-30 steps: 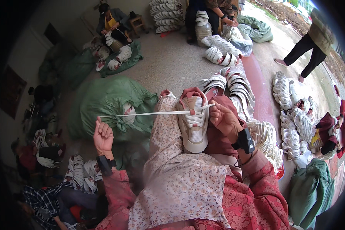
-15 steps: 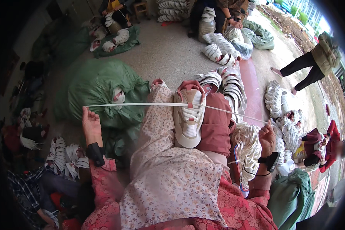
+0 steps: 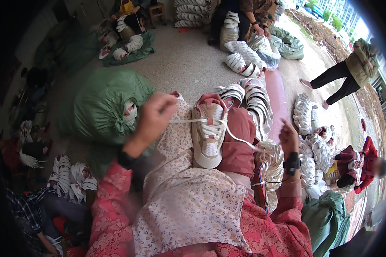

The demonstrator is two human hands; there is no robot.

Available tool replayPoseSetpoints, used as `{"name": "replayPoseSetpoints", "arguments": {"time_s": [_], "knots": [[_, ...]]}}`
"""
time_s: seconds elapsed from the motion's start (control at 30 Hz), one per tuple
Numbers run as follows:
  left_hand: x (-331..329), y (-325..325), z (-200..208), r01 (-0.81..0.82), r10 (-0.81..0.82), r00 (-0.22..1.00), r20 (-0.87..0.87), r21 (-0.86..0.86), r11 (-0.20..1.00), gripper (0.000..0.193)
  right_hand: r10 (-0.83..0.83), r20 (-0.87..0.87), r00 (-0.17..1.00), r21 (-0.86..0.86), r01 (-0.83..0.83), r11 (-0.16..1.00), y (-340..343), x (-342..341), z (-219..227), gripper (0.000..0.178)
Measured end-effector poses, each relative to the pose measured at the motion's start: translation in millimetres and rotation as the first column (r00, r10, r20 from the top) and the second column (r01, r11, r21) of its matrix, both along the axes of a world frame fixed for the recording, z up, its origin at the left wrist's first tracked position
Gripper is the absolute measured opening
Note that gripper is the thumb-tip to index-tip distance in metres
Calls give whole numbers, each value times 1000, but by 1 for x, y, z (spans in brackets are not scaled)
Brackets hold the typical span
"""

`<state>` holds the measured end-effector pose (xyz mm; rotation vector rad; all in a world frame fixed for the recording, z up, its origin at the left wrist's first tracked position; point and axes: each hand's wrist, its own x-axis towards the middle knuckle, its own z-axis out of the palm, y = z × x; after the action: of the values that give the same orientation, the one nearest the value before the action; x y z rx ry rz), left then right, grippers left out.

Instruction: Lacing shoe uppers with strings in a factory environment.

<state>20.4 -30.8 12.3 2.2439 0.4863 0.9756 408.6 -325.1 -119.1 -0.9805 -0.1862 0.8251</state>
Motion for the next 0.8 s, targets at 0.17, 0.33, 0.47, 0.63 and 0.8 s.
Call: {"name": "replayPoseSetpoints", "arguments": {"time_s": [0.17,0.33,0.47,0.63,0.8], "knots": [[95,-13,-41,366,-366,930,-41,212,906,9,295,706,644,-317,-85,944,88,-98,30,21],[118,9,-75,404,-507,856,-97,-485,776,8,608,527,594,-423,-438,794,115,-126,32,21],[130,6,-78,483,-538,825,-175,-275,831,8,624,506,596,-403,-476,782,113,-122,31,22],[132,0,-81,413,-523,832,-186,-422,807,10,736,340,586,-517,-537,667,115,-122,62,21],[135,-5,-76,352,-493,829,-266,-436,828,10,700,327,635,-448,-548,707,121,-117,48,21]]}}
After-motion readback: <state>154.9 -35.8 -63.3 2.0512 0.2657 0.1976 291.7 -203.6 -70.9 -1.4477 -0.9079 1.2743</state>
